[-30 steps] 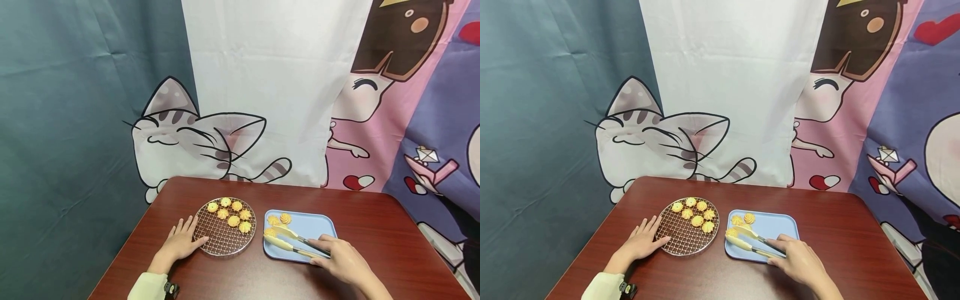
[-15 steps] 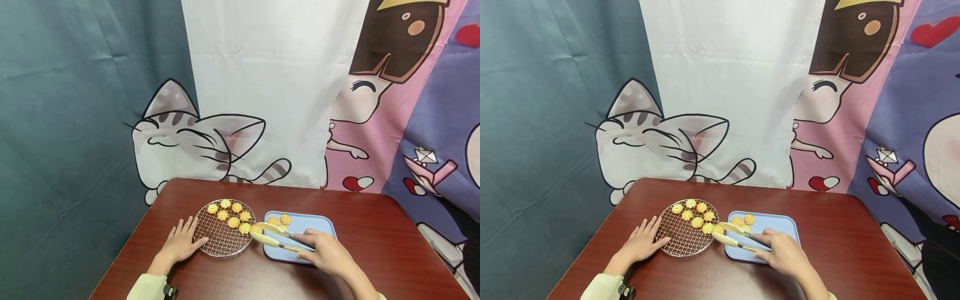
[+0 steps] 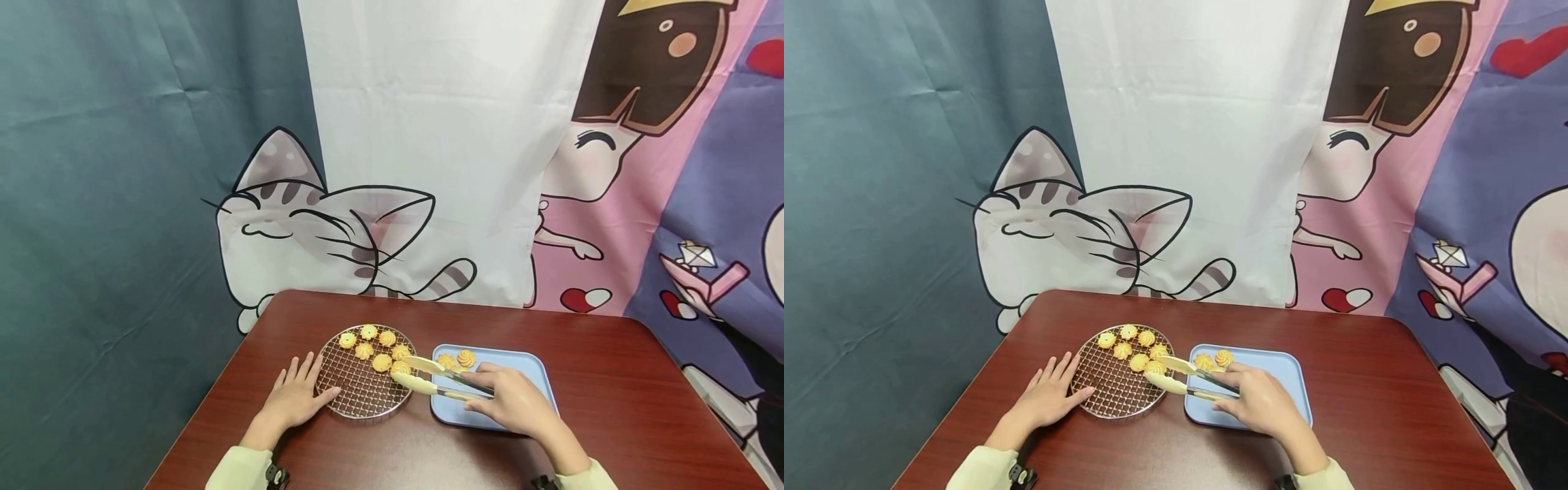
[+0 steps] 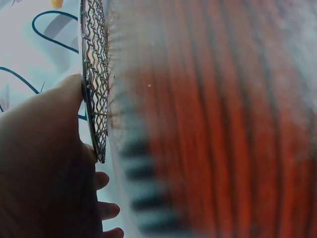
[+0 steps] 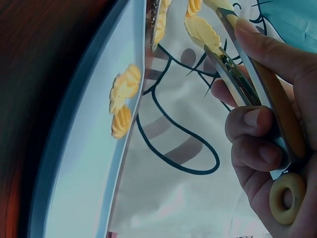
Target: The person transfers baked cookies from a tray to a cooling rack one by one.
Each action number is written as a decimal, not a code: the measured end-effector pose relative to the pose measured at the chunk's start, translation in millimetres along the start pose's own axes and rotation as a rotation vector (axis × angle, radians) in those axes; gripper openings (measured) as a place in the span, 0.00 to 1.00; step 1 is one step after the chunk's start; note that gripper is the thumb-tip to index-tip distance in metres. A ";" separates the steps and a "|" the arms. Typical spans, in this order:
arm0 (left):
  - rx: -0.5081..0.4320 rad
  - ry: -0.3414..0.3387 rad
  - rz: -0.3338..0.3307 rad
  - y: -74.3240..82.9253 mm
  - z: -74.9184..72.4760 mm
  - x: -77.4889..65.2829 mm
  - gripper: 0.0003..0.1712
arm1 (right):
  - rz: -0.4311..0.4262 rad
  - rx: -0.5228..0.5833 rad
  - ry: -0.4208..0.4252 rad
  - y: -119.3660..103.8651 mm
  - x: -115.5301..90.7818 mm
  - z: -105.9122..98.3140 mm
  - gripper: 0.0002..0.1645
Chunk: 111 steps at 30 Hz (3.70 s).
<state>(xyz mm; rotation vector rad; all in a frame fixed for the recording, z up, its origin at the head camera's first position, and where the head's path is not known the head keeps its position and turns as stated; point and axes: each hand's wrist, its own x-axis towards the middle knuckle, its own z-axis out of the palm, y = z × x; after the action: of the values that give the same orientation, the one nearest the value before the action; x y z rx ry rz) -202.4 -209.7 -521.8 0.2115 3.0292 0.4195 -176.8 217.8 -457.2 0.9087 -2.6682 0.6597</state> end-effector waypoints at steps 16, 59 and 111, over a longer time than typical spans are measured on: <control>-0.002 -0.021 -0.019 -1.6 2.8 1.2 0.53 | -0.036 -0.015 0.001 -10.6 24.1 13.4 0.27; -0.001 -0.005 -0.023 -1.6 -2.8 -5.0 0.52 | -0.022 -0.003 -0.131 -34.5 87.5 50.5 0.30; 0.008 -0.007 -0.040 -1.0 -2.2 -5.3 0.52 | 0.061 -0.015 -0.209 -50.1 126.1 82.6 0.30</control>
<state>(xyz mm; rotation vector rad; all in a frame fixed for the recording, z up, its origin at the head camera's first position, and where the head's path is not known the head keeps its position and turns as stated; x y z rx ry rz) -197.5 -212.0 -519.6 0.1516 3.0230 0.4034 -250.3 77.1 -465.8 0.9430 -2.8915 0.5866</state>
